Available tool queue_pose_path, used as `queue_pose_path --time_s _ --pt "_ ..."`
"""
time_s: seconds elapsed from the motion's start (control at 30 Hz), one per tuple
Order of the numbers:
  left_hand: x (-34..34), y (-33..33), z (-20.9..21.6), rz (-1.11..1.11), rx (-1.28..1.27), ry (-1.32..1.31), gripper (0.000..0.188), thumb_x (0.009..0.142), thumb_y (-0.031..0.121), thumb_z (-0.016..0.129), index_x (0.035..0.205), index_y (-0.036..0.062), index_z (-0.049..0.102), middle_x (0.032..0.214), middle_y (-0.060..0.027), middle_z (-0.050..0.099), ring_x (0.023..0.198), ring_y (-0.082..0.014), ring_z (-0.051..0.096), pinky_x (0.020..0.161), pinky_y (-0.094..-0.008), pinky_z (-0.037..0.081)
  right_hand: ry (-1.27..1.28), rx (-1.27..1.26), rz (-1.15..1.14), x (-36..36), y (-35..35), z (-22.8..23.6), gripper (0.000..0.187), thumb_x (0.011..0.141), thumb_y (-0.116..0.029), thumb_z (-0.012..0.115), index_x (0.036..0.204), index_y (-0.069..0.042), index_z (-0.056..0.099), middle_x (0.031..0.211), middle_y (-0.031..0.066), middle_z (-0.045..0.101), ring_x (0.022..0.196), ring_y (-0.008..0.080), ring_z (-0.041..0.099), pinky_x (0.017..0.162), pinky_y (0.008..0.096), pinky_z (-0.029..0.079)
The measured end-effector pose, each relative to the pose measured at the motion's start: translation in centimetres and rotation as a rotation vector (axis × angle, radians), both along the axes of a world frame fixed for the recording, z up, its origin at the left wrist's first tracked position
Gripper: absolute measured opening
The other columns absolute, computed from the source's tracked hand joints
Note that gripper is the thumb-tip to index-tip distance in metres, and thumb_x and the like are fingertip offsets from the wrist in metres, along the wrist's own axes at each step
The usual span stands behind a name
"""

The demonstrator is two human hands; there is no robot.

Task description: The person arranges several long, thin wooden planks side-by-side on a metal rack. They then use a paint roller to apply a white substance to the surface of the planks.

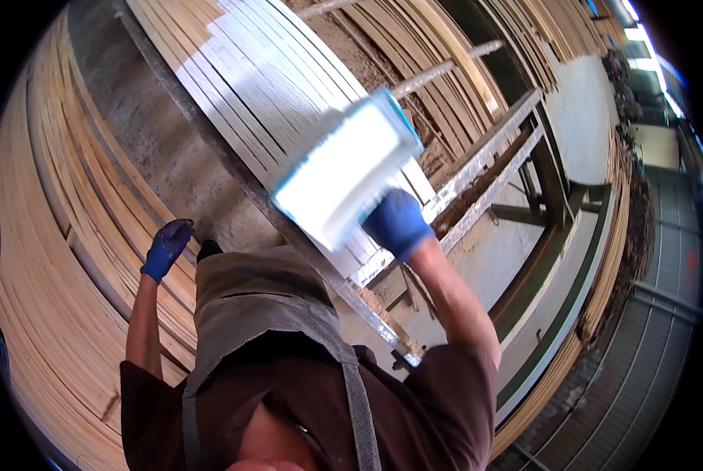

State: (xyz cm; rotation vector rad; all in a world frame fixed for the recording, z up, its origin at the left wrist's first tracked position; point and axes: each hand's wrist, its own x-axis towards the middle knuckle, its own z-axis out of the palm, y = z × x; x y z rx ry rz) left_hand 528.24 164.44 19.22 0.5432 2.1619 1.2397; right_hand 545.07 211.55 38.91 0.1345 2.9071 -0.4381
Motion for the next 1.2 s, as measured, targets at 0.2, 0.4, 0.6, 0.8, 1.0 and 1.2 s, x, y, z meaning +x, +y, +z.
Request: queue_pose_path --time_s 0.2,0.4,0.6,0.8,1.0,1.2 --pt "-0.9 -2.3 -6.7 -0.191 -0.259 -0.032 0.024 0.094 0.022 0.061 0.099 -0.0005 0.067 0.092 -0.0108 0.069 0.084 -0.0186 0.066 0.076 -0.033 0.052 0.067 -0.003 -0.172 16.8 -1.5 4.2 0.034 0.078 -0.016 0.066 0.111 -0.006 0.068 0.106 0.02 0.068 0.099 0.0409 0.064 0.085 0.0474 0.052" --pt "1.6 -4.3 -8.9 -0.052 -0.161 -0.574 0.022 0.09 0.024 0.058 0.081 0.0046 0.066 0.075 -0.0095 0.066 0.068 -0.0171 0.061 0.062 -0.0306 0.05 -0.175 -0.046 -0.398 20.4 -2.8 8.7 0.017 0.074 -0.018 0.072 0.089 -0.01 0.072 0.085 0.0162 0.07 0.08 0.0385 0.067 0.069 0.0436 0.054" --pt "2.8 -9.7 -10.0 0.21 -0.278 -0.905 0.023 0.094 0.028 0.06 0.107 0.01 0.067 0.085 -0.0048 0.07 0.067 -0.0148 0.065 0.052 -0.0255 0.044 0.085 0.106 -0.225 17.7 -4.1 4.2 0.019 0.078 -0.019 0.069 0.094 -0.01 0.073 0.087 0.0131 0.072 0.082 0.0357 0.069 0.07 0.0431 0.056" --pt "-2.1 -13.2 -12.5 0.251 -0.32 -0.835 0.025 0.093 0.032 0.063 0.102 0.0085 0.066 0.081 -0.0044 0.07 0.063 -0.0148 0.064 0.053 -0.0295 0.044 0.149 0.055 -0.078 -1.4 -6.8 1.3 0.017 0.077 -0.017 0.067 0.09 -0.007 0.071 0.081 0.018 0.069 0.072 0.0392 0.066 0.064 0.046 0.053" --pt "-13.2 -10.7 -5.5 0.199 -0.008 -0.558 0.026 0.093 0.033 0.062 0.099 0.008 0.066 0.083 -0.0065 0.071 0.067 -0.0158 0.065 0.058 -0.0302 0.048 0.108 -0.129 -0.403 -0.4 -8.0 -0.3 0.03 0.083 -0.024 0.063 0.11 -0.013 0.07 0.103 0.0147 0.071 0.097 0.0332 0.067 0.08 0.0434 0.054" --pt "-16.3 -20.9 -11.6 0.499 -0.222 -0.862 0.025 0.094 0.035 0.062 0.106 0.0139 0.065 0.086 -0.0079 0.072 0.068 -0.0201 0.068 0.057 -0.0331 0.049 -0.15 0.137 -0.347 3.7 -9.1 4.8 0.035 0.084 -0.028 0.065 0.116 -0.013 0.068 0.108 0.0172 0.07 0.1 0.0385 0.066 0.085 0.046 0.053"
